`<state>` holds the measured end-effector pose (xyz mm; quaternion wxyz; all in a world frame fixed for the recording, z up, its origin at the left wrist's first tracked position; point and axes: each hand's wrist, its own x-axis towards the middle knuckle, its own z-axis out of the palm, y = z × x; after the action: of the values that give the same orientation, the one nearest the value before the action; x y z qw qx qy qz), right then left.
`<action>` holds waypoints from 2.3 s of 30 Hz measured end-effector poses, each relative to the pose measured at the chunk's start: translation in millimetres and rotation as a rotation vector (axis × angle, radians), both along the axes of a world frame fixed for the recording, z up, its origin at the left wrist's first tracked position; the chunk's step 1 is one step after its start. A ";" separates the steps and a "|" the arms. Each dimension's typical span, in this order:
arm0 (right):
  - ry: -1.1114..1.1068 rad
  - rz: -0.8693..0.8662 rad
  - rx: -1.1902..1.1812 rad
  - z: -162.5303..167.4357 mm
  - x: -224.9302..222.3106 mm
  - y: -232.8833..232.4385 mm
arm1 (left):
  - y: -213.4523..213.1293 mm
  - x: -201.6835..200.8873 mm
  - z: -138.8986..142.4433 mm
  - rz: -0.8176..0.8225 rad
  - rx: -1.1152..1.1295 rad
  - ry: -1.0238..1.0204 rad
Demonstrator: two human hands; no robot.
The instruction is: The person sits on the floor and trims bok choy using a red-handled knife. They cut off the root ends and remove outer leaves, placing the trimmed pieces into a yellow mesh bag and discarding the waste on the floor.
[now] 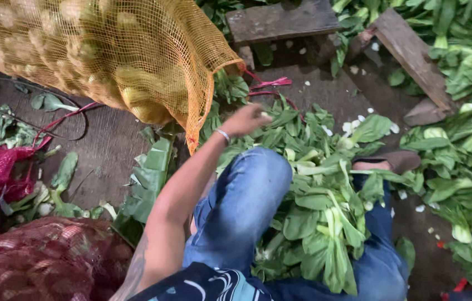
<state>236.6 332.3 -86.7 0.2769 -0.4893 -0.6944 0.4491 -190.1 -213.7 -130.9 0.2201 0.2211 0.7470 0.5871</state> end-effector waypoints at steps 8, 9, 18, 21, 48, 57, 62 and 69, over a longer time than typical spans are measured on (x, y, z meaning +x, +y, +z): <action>-0.630 0.148 -0.013 -123.2 -114.3 -10.0 | -20.3 -114.8 -89.4 0.715 -0.757 0.270; -0.699 0.169 -0.036 -137.7 -129.5 -9.5 | -10.6 -131.8 -95.2 0.835 -0.716 0.268; -1.055 0.259 -0.187 -219.1 -220.6 17.4 | 64.9 -235.2 -122.7 0.774 -1.244 0.203; -1.043 0.263 -0.198 -226.0 -215.3 15.8 | 74.9 -240.3 -130.5 0.654 -1.228 -0.026; 0.905 0.601 -0.516 90.6 -143.6 -286.8 | 62.9 185.6 145.7 -0.145 0.228 0.312; 0.723 0.532 -0.112 47.3 -13.8 -279.5 | 96.1 251.8 114.5 -0.721 0.641 -0.172; 0.620 0.537 -0.079 55.3 4.2 -287.5 | 127.0 251.0 113.2 -0.707 0.432 -0.041; 0.528 0.577 -0.045 91.5 -6.6 -278.2 | 143.5 208.6 106.1 -0.442 0.473 -0.024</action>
<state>230.0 54.1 4.7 0.2975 -0.1474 -0.6985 0.6339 18.6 -70.2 -24.8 0.2935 0.4160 0.5210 0.6851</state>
